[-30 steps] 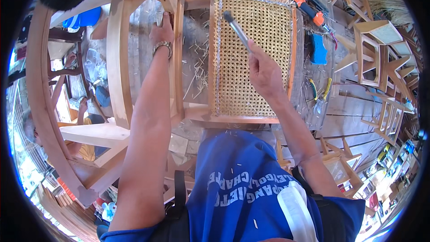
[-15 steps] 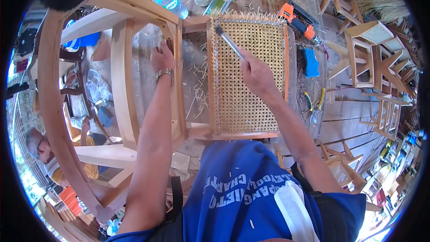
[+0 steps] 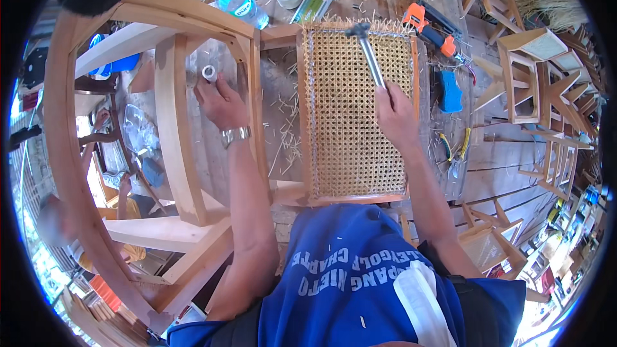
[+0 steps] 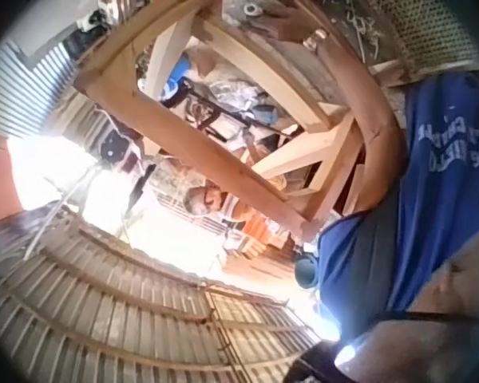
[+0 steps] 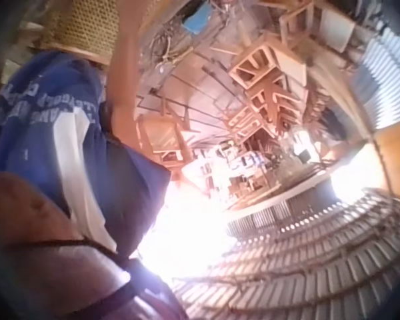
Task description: Stapling cane webbing and hammering it into place on a wooden chair frame.
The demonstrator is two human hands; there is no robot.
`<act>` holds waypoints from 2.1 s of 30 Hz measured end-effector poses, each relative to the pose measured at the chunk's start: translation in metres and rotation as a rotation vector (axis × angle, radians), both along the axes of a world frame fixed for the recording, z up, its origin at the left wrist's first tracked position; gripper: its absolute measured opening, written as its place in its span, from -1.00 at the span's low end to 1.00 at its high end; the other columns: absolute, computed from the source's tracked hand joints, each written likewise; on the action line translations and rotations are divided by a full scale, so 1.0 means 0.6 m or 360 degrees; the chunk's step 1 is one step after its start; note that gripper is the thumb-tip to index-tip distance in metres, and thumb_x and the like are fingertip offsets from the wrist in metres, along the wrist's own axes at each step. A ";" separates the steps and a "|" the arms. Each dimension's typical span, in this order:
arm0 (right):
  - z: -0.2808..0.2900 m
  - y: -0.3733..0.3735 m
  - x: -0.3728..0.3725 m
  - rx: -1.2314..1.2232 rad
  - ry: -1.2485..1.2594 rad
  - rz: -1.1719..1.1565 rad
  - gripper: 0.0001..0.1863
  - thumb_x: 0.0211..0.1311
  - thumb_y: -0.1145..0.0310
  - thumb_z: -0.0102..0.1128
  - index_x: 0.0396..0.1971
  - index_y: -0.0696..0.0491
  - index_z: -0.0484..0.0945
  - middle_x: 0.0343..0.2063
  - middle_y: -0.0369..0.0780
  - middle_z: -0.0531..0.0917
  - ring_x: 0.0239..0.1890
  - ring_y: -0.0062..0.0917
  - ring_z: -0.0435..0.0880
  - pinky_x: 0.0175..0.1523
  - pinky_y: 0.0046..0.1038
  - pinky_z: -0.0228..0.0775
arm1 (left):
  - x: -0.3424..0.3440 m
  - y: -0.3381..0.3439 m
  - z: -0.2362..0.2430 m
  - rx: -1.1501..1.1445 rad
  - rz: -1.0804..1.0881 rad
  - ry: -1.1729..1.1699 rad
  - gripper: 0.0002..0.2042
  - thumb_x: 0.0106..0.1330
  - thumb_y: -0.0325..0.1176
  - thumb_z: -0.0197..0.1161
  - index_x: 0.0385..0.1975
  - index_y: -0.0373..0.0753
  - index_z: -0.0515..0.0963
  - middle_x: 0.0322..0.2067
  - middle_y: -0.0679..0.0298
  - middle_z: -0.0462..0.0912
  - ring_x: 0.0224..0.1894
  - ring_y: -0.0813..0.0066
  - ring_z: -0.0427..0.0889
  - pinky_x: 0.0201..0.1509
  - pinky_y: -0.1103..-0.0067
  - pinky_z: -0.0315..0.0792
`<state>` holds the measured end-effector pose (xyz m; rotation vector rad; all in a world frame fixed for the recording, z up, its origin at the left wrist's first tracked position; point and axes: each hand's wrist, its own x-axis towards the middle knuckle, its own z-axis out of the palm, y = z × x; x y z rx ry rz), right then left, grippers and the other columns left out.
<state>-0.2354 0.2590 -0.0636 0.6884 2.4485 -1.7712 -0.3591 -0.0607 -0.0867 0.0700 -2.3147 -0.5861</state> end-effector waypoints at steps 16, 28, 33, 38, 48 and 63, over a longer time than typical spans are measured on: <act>-0.006 0.042 0.128 -0.0253 -0.0149 -0.0155 -0.74 0.49 0.20 0.08 -0.25 0.12 0.53 -0.61 -0.40 0.36 -0.54 -0.75 0.28 -0.45 -0.54 0.17 | -0.158 0.133 -0.001 0.2393 -0.1127 -0.0866 -0.70 0.48 -0.45 0.13 0.15 -0.25 0.33 0.04 0.07 0.58 0.07 0.02 0.63 0.18 0.16 0.55; -0.008 0.021 0.144 -0.0140 -0.0096 0.0032 -0.73 0.50 0.27 0.08 -0.03 0.15 0.55 -0.59 -0.42 0.40 -0.54 -0.79 0.31 -0.47 -0.60 0.19 | -0.167 0.140 0.021 0.1407 -0.1491 -0.1095 -0.74 0.48 -0.47 0.13 0.11 -0.22 0.39 -0.05 0.22 0.66 0.01 0.43 0.64 0.11 0.52 0.53; 0.008 0.012 0.128 -0.0165 -0.0141 0.0089 -0.71 0.50 0.25 0.08 -0.01 0.14 0.55 -0.58 -0.40 0.40 -0.54 -0.76 0.31 -0.46 -0.58 0.19 | -0.143 0.178 0.045 0.0675 -0.1522 -0.0923 -0.83 0.41 -0.47 0.24 -0.05 -0.17 0.51 -0.24 0.40 0.68 -0.24 0.63 0.59 -0.13 0.59 0.49; 0.012 0.016 0.122 -0.0126 -0.0117 0.0129 -0.70 0.51 0.23 0.06 0.01 0.15 0.54 -0.59 -0.40 0.40 -0.54 -0.76 0.32 -0.46 -0.58 0.20 | -0.143 0.186 0.053 0.0430 -0.1361 -0.0983 -0.85 0.40 -0.43 0.26 -0.09 -0.16 0.53 -0.28 0.38 0.68 -0.31 0.60 0.61 -0.21 0.55 0.49; 0.170 0.029 0.049 -0.0016 0.0588 0.0042 -0.68 0.55 0.33 -0.04 0.15 0.16 0.48 -0.56 -0.43 0.41 -0.53 -0.80 0.35 -0.45 -0.64 0.23 | -0.150 0.216 0.026 0.0131 -0.1459 -0.0977 -0.75 0.35 -0.37 0.34 -0.01 -0.16 0.57 -0.26 0.27 0.75 -0.25 0.56 0.73 -0.17 0.53 0.55; 0.098 -0.007 -0.023 0.0604 0.0508 0.0314 -0.66 0.47 0.31 0.06 0.12 0.14 0.48 -0.34 0.01 0.67 -0.42 -0.16 0.67 -0.27 -0.27 0.51 | -0.154 0.200 0.018 0.0396 -0.1549 -0.0986 -0.83 0.34 -0.37 0.33 -0.12 -0.17 0.62 -0.48 0.39 0.65 -0.46 0.66 0.54 -0.36 0.58 0.44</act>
